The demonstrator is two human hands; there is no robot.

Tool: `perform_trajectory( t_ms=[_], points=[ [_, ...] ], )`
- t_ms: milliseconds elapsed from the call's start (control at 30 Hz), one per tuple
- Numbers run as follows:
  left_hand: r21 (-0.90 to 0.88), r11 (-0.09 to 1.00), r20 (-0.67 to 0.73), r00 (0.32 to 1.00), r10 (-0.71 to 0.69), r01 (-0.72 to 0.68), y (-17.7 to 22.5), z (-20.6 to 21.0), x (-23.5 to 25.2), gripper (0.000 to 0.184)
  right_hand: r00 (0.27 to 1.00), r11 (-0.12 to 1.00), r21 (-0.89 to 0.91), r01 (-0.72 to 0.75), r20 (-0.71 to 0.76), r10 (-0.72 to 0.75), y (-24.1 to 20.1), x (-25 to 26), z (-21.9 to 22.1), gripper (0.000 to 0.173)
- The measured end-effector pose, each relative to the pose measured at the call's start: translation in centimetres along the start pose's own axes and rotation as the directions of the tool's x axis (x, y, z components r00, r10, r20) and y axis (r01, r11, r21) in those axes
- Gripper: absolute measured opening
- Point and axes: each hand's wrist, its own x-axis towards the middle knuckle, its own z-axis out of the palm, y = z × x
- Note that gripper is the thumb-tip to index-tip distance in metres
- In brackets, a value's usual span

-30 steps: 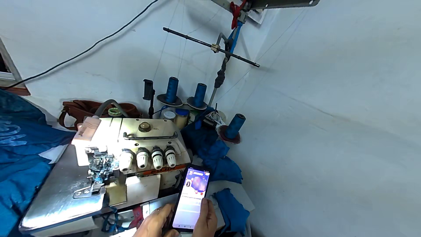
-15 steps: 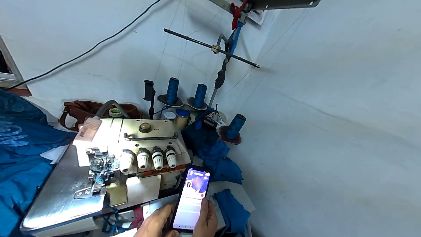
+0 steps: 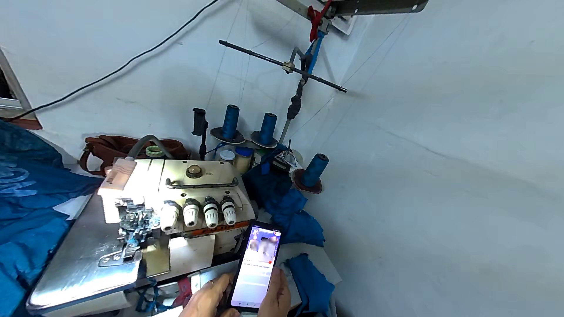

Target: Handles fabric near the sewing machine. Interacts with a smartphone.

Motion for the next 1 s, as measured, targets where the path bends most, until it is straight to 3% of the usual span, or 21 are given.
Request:
perform_trajectory(
  t_ms=[200,467,1000],
  points=[
    [0.002,1.0,0.003,1.0,-0.003,0.003,0.03,-0.01,0.04,0.048,1.0,1.0,0.002,-0.004,0.0,0.004,0.01,0.01,0.04,0.033],
    [0.007,1.0,-0.001,1.0,0.005,-0.005,-0.06,0.02,0.03,0.047,0.999,0.999,0.018,-0.031,0.044,0.031,-0.15,0.23,0.23,0.016],
    [0.007,1.0,-0.012,1.0,0.017,-0.017,-0.15,0.02,0.02,0.047,1.0,1.0,0.0,0.003,-0.002,-0.003,0.05,0.06,0.13,0.035]
  ],
)
